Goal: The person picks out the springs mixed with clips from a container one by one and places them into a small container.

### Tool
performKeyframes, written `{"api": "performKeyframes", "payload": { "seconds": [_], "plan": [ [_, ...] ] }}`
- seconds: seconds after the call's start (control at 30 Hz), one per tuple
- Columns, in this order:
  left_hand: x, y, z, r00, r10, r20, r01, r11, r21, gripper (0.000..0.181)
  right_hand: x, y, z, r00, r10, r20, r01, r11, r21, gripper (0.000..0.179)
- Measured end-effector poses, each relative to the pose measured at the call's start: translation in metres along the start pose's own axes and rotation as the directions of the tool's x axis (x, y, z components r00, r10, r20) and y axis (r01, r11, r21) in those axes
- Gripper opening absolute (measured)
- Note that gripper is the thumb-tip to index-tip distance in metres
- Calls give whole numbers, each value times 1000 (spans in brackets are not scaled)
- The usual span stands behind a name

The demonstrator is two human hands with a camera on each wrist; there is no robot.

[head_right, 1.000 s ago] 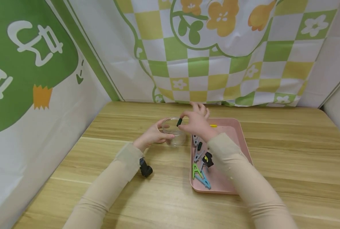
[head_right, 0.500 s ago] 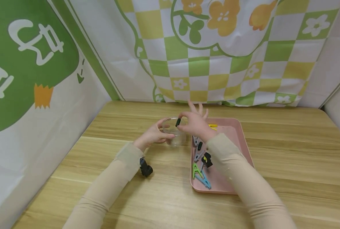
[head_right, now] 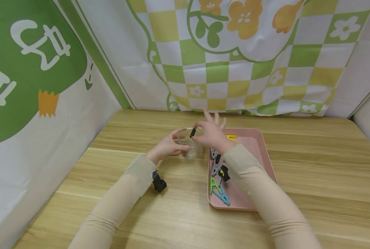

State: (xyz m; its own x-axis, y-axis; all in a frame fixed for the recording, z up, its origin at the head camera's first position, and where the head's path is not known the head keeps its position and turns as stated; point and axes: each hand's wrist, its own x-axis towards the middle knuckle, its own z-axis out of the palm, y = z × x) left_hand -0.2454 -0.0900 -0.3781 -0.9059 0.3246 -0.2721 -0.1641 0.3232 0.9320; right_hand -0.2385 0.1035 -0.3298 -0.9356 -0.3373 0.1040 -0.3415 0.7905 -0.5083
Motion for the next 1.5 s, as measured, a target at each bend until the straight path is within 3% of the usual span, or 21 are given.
{"api": "performKeyframes", "payload": {
  "seconds": [0.73, 1.5],
  "plan": [
    [2, 1, -1, 1000, 1, -2, -1, 1000, -2, 83, 2, 2, 2, 1000, -15, -22, 15, 1000, -18, 29],
    [2, -2, 1, 1000, -5, -10, 5, 1000, 10, 86, -9, 6, -2, 1000, 6, -2, -6, 1000, -21, 35]
  ]
}}
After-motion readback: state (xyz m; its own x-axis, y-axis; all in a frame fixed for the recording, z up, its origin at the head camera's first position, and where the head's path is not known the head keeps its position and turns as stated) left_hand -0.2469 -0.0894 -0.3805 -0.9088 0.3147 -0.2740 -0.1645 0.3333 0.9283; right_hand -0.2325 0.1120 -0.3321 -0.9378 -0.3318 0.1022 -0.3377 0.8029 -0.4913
